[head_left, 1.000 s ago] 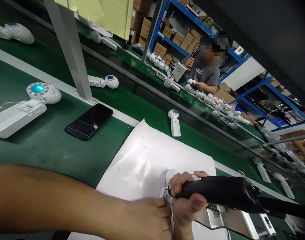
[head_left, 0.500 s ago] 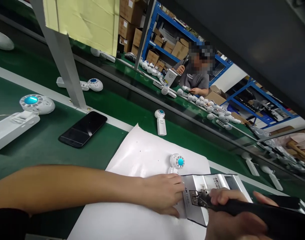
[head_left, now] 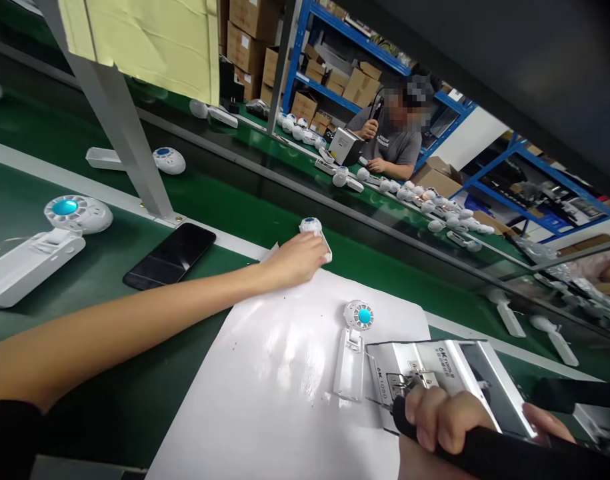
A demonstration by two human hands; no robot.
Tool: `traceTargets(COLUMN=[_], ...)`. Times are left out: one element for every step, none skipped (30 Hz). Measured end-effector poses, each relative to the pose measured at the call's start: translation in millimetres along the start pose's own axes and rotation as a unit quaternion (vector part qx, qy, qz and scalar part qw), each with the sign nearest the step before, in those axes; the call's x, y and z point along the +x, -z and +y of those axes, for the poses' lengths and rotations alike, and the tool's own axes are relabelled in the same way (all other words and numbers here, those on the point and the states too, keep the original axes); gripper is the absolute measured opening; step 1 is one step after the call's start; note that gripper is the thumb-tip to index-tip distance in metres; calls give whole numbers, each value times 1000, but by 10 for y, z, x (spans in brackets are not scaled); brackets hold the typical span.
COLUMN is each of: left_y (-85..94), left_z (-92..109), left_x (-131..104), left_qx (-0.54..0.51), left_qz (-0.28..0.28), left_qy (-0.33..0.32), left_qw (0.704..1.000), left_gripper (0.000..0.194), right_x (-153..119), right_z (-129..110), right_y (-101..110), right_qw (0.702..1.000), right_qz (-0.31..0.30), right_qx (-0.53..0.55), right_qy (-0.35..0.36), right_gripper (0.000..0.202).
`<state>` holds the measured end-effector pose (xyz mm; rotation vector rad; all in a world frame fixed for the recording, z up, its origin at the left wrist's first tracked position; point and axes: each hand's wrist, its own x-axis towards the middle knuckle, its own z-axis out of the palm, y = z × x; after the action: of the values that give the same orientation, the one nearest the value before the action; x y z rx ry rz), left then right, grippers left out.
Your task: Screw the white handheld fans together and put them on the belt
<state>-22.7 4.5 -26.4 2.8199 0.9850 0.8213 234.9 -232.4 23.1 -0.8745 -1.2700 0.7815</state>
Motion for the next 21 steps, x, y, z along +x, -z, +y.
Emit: traceTargets(left_y=[31,55,71,77,75,65,49,30,10,-8,-25,-37,-47,-53,-57,-59,-59,-60,-59,-57,-54], left_z=[164,341,523,700,867,1017,1146,1251,1331,1386,1420,1435,1437,1432,1423,1415,1409,1406,1406,1408,1410], left_x=[-156,-327,-509,-692,-868,-1029,-1168,-1281,-1366,-1425,-1460,-1477,-1482,-1479,-1472,-1464,-1457,-1451,-1446,-1440,-1435], left_qx=[-7,-14,-22,-33,-50,-73,-96,-120,-141,-158,-168,-175,-176,-175,-173,-171,-171,-172,-173,-174,-177], left_qz=[1,-1,-6,-14,-25,-44,-60,-74,-85,-92,-96,-97,-98,-96,-94,-90,-87,-85,-85,-87,-89], left_qy=[-21,-46,-77,-112,-156,-196,-224,-244,-254,-255,-255,-255,-254,-254,-255,-255,-255,-253,-252,-250,-247], left_qw=[1000,999,997,993,986,977,968,959,953,950,947,946,946,947,947,947,948,948,948,948,948], left_gripper=[29,27,23,18,12,6,5,10,16,19,19,19,18,18,18,18,18,18,18,18,19], right_x=[-5,-2,5,14,25,36,49,64,82,102,124,147,169,189,205,216,223,226,226,225,222], right_z=[-28,-53,-70,-76,-67,-42,-2,50,110,174,237,295,346,389,422,447,466,483,500,518,540], right_y=[97,161,179,143,51,-92,-273,-479,-692,-894,-1071,-1213,-1315,-1377,-1405,-1408,-1397,-1381,-1367,-1362,-1367], right_qw=[998,993,987,983,983,984,989,994,997,996,993,990,989,990,992,993,993,994,994,994,994], right_qz=[-48,-90,-118,-133,-133,-126,-96,-57,-39,31,69,95,113,110,105,100,96,93,94,96,97], right_qx=[6,13,23,37,50,60,68,67,64,69,59,47,34,20,10,3,2,4,8,15,22], right_qy=[-44,-80,-106,-117,-118,-111,-87,-61,-26,40,70,88,92,83,74,69,68,65,61,54,44], right_gripper=[72,75,77,78,78,76,72,68,59,54,57,59,62,64,63,63,62,62,60,57,53])
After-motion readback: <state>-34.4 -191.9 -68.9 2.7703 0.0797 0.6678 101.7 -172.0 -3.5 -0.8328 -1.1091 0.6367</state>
